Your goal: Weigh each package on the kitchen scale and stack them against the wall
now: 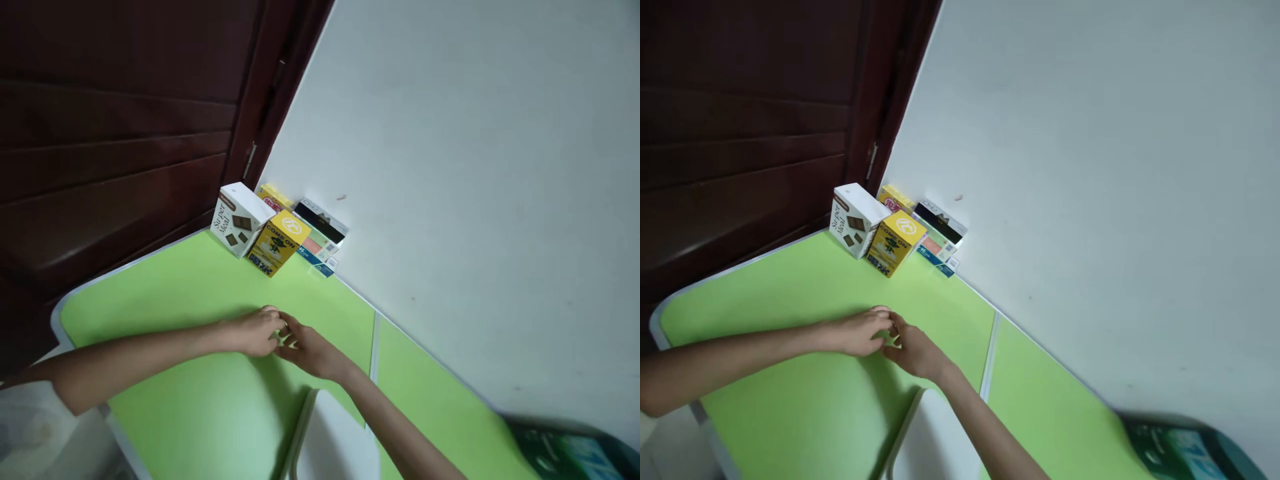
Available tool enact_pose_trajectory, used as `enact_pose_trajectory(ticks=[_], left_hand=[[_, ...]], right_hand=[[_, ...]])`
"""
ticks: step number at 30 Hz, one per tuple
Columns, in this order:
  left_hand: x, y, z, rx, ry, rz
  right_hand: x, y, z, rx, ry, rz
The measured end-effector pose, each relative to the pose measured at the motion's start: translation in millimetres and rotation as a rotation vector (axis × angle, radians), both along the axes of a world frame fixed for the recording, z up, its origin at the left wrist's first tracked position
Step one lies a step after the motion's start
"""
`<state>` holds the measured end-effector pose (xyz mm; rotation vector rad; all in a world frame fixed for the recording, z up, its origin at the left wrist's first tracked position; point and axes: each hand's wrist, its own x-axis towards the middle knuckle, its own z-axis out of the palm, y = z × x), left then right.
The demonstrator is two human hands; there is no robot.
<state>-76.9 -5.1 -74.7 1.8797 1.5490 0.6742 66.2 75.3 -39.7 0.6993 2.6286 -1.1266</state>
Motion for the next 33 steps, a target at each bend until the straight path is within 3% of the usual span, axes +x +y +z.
enact_pose_trajectory(ticks=[5,7,12,17,21,26,28,30,33], left_hand=[[-17,10,-5.1,0.054,-0.054,0.117],[-18,8,-6.8,0.048,-0.102,0.134],[-13,-11,-14.2,-0.013,-0.163,0.082],[-13,-25,-18.0,0.008,-0.246,0.137],[-13,-31,-9.6,0.212,-0.391,0.287],[-4,-33,15.9,0.509,-0.404,0.38],[3,-30,27.5,0.525,-0.374,0.308],[12,-27,38.4,0.48,-0.314,0.157],[31,-26,50.4,0.361,-0.206,-0.084]], right_hand=[[-42,45,30.1,0.589,0.232,-0.241],[-61,72,37.3,0.709,0.352,-0.254],[-100,130,26.1,0.617,0.301,-0.363],[-101,132,11.6,0.429,0.393,-0.418],[-67,97,21.3,0.406,0.509,-0.446],[14,38,59.9,0.287,0.538,-0.422],[51,14,77.1,0.277,0.534,-0.419],[87,-9,90.6,0.288,0.513,-0.435],[135,-38,98.9,0.322,0.49,-0.477]])
